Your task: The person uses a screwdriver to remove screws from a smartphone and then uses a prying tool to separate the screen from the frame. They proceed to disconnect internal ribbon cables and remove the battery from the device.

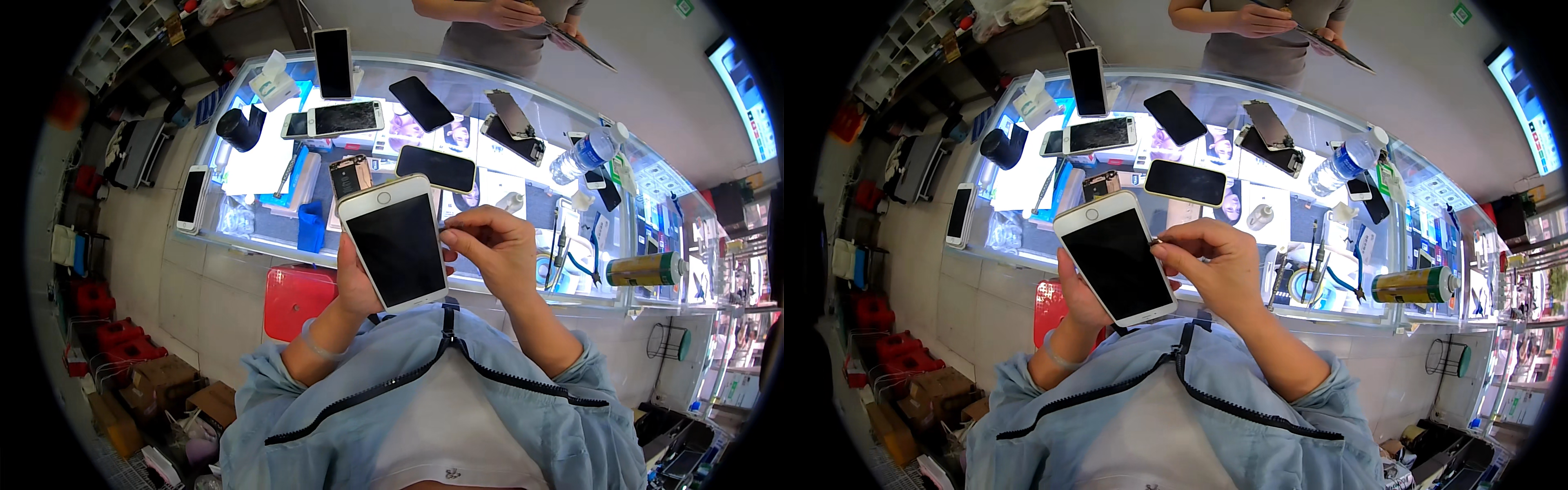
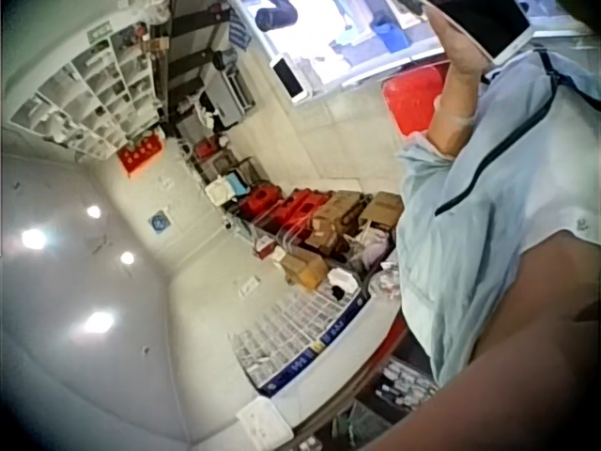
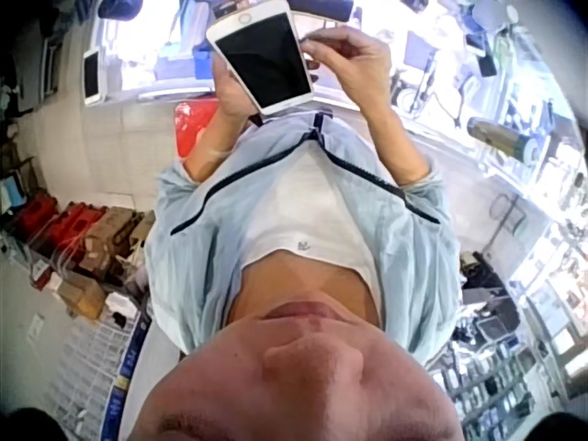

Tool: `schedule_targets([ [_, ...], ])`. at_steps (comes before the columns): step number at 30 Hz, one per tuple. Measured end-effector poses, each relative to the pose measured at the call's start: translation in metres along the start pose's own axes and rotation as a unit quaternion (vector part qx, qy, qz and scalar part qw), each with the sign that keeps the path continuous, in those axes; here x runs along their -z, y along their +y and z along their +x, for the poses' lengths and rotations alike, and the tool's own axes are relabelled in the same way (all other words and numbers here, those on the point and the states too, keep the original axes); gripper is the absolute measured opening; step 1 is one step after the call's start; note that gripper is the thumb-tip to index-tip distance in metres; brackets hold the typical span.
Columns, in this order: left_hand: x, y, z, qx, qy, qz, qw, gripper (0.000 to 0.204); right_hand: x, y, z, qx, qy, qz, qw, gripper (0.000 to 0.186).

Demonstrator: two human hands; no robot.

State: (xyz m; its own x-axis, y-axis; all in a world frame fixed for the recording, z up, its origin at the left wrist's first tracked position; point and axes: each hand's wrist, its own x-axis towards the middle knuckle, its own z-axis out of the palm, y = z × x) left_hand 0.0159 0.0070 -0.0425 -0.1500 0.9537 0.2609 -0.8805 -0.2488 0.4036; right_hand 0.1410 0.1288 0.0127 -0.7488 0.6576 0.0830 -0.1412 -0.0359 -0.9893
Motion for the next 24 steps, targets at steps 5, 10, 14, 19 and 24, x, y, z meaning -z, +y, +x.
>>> schedule_targets([
  [5, 0.000, 0.003, 0.000, -0.017, -0.028, -0.013, 0.999, 0.094, 0.004, -0.007, -0.006, 0.005, 0.011, -0.037, 0.999, 0.011],
  [10, -0.005, 0.002, -0.001, -0.040, -0.010, 0.010, 0.999, 0.094, 0.001, -0.012, -0.011, 0.085, 0.010, -0.126, 0.988, 0.007],
  [14, -0.009, 0.000, 0.000, -0.062, -0.010, -0.002, 0.998, 0.094, -0.003, -0.011, -0.014, 0.115, 0.017, -0.187, 0.975, 0.008],
  [19, -0.015, -0.003, -0.003, -0.084, 0.024, -0.026, 0.996, 0.092, -0.006, -0.011, -0.015, 0.132, 0.034, -0.188, 0.973, 0.008],
  [24, -0.017, -0.003, -0.005, -0.093, 0.050, -0.014, 0.994, 0.090, -0.006, -0.010, -0.017, 0.121, 0.037, -0.203, 0.971, 0.008],
])
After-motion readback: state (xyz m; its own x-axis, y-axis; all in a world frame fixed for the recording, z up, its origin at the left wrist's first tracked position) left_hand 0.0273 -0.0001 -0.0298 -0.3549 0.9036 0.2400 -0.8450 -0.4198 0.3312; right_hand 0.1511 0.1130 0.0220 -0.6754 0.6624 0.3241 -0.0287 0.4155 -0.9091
